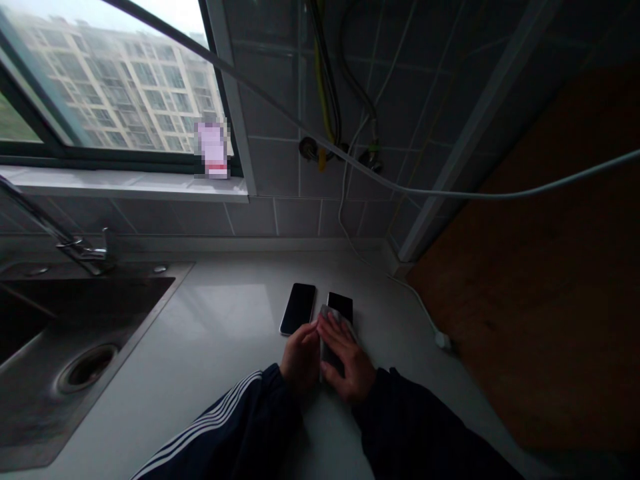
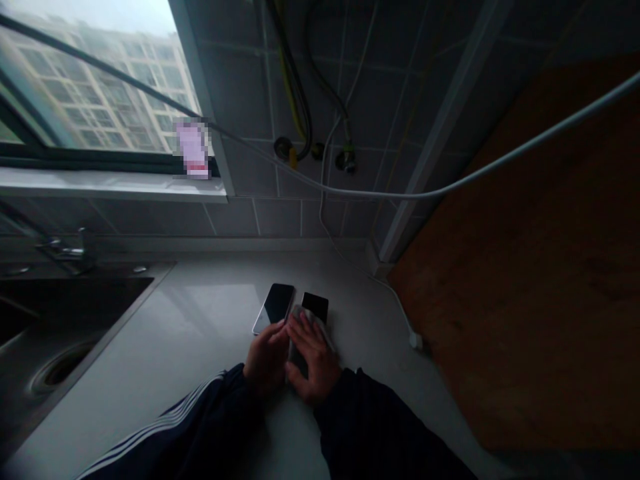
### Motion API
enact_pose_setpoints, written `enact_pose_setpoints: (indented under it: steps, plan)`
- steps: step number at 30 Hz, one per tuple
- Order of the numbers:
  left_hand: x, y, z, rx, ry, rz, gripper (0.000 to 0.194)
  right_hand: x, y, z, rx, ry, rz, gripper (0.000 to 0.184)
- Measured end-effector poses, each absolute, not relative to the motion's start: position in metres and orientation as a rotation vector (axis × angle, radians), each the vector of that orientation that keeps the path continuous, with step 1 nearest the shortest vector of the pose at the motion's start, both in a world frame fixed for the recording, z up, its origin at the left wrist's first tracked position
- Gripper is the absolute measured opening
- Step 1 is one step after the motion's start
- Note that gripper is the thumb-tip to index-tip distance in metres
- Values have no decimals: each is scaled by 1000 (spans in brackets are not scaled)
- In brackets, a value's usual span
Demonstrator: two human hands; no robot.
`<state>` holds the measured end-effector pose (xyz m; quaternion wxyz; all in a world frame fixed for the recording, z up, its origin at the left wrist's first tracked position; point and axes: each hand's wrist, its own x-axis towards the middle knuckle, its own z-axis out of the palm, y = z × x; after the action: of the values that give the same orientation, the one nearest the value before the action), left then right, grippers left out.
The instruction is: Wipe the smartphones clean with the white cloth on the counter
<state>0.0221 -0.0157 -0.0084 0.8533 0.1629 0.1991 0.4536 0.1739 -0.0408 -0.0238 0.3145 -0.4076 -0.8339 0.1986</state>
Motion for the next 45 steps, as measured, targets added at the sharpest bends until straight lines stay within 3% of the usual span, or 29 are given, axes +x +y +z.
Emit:
enact_pose_setpoints:
  steps: [8,17,23,29,36,45]
  plan:
    - [22,-17,-8,348,521,991,31,168,-32,7,-993,-2337,578,59]
    - [20,-19,-5,416,466,828,48,185,-8,-15,-1012,-2396,284,59]
    - [20,-14,-2,330,467,882,42,191,-4,-22,-997,-2305,185,63]
    - [18,-13,4,337,418,908,50,194,-2,-24,-1009,-2354,195,62]
    - [20,-11,0,249,557,990,37,196,-1,-28,-1002,-2360,182,70]
    - [19,-15,3,209,519,893,45,196,-1,-20,-1068,-2340,194,66]
